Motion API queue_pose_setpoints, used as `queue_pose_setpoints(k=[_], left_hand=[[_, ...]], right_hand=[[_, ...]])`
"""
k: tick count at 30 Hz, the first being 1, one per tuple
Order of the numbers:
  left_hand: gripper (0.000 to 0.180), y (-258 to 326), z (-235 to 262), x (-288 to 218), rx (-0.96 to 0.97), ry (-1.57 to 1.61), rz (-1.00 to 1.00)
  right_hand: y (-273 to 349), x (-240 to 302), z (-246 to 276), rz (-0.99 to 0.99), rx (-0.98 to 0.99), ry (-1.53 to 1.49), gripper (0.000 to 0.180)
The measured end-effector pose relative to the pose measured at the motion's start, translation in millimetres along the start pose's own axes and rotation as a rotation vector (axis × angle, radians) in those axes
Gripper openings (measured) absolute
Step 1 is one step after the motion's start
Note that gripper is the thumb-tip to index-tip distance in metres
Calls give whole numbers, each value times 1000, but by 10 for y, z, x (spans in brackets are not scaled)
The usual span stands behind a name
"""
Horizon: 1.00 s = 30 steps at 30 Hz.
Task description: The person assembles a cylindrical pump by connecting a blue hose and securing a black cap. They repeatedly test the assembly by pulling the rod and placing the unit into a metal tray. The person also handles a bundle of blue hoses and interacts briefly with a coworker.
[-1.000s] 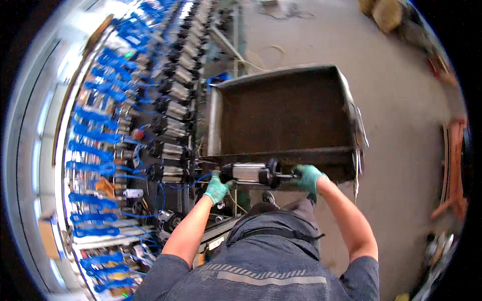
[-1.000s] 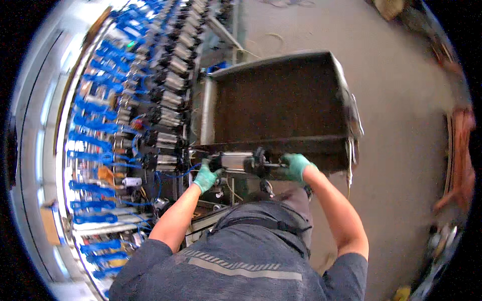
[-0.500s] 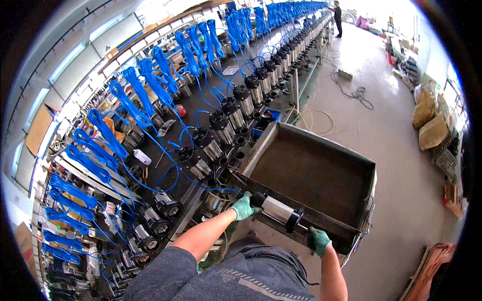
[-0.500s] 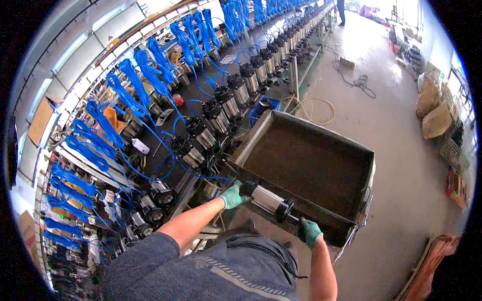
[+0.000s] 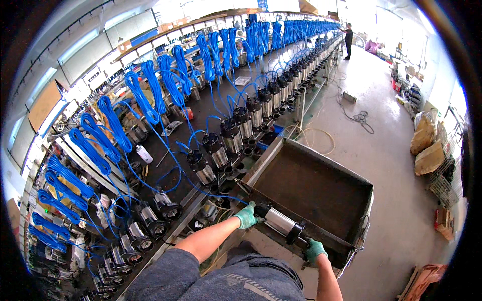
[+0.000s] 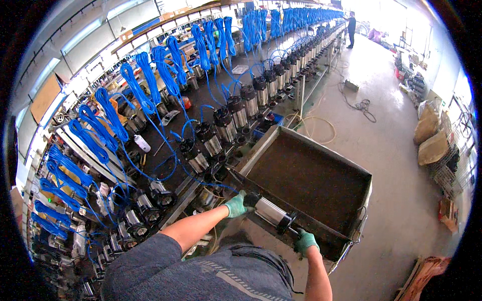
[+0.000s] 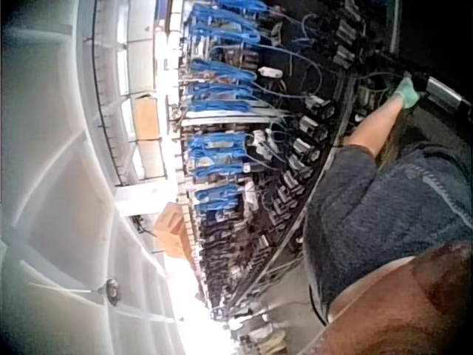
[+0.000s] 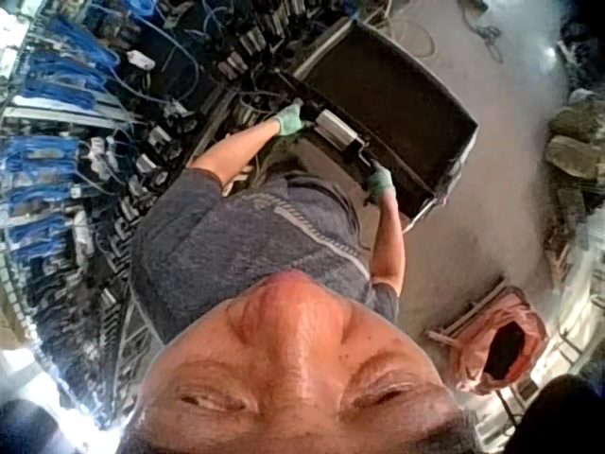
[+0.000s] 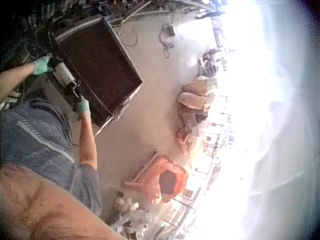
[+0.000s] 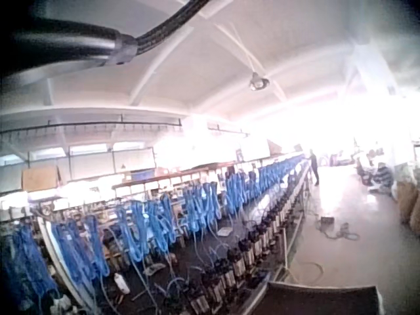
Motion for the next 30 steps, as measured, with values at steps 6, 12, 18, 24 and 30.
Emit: queue_pose_setpoints(k=[6,12,18,24,30], left_hand=[[87,5,-61,219,48,1,79],[82,53,-20,84,44,7,63],[71,72,235,-153,-22,-140,26],[61,-65,-8,442,-4,222,-49],[56,-58,-2,389,-26,104,-53]], right_hand=[[-117,-151,-74,64,-116,-689,39],[-122,-271,-182,64,-159,-1130,25],[215,359,230,197,-46,-953,58],[101,-82,161,63,-225,-552,33],[1010,-1101,301,-190,-709,-1166,26]])
Point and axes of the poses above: each hand's wrist, its own y-axis away from the middle knuckle, its own z-axis out of the back of the hand, x = y × z, the point moved 10 cm from there along -y, towards the middle knuckle, and after that the axes turned 2 degrees about y, right-handed, at the moved point
